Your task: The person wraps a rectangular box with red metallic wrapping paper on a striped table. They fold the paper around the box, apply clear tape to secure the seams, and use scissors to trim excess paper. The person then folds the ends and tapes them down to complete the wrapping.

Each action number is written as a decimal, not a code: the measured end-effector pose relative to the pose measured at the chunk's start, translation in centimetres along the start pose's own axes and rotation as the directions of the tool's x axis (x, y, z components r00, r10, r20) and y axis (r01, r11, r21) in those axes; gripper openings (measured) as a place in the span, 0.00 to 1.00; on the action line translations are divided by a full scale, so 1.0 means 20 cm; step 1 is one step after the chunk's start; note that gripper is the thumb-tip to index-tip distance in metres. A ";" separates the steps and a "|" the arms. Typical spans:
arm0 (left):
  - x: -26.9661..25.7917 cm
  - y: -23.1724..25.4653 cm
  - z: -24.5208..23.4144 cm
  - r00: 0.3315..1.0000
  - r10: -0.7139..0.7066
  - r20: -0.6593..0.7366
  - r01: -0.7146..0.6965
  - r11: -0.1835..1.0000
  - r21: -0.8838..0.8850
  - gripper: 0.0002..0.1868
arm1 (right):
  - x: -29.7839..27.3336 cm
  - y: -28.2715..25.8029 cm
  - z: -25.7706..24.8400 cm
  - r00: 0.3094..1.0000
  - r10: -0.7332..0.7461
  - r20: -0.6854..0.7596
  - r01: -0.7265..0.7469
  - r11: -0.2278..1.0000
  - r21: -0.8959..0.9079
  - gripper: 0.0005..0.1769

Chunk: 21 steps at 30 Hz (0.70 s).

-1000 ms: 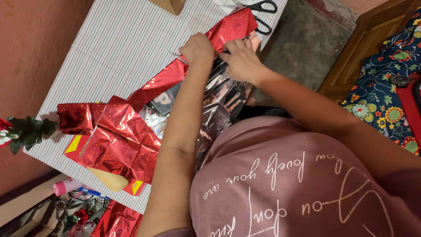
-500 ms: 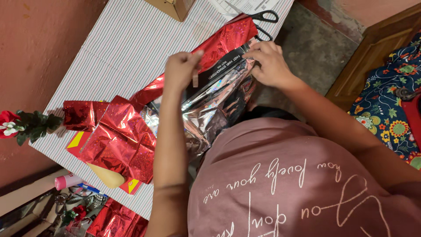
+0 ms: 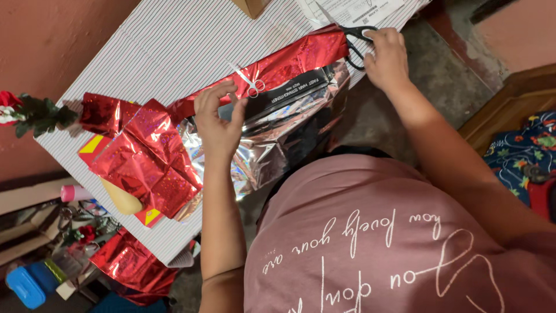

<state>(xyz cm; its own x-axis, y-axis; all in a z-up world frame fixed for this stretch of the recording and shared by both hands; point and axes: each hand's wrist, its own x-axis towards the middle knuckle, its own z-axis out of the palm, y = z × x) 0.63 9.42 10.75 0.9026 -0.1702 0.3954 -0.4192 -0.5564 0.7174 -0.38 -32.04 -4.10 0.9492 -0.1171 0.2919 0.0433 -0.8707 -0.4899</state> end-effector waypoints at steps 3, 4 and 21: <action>-0.02 0.05 0.07 0.995 -0.049 -0.089 0.051 0.999 0.013 0.13 | 0.05 0.14 0.05 1.000 -0.001 0.001 0.001 1.000 -0.007 0.28; -0.02 0.06 0.09 0.991 -0.066 -0.112 0.065 0.998 -0.014 0.13 | 0.07 0.17 0.07 0.999 -0.030 0.033 0.030 0.999 -0.018 0.29; -0.12 0.24 0.33 0.915 -0.330 -0.231 0.336 0.942 -0.015 0.14 | 0.15 0.30 0.18 0.976 -0.187 0.113 0.209 0.951 -0.229 0.06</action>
<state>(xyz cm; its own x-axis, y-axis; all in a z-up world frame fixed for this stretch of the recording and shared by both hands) -2.92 1.82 9.41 0.9420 0.2155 0.2575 -0.0934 -0.5686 0.8173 3.80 -35.93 -9.24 0.9534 0.1029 0.2835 0.1682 -0.9617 -0.2164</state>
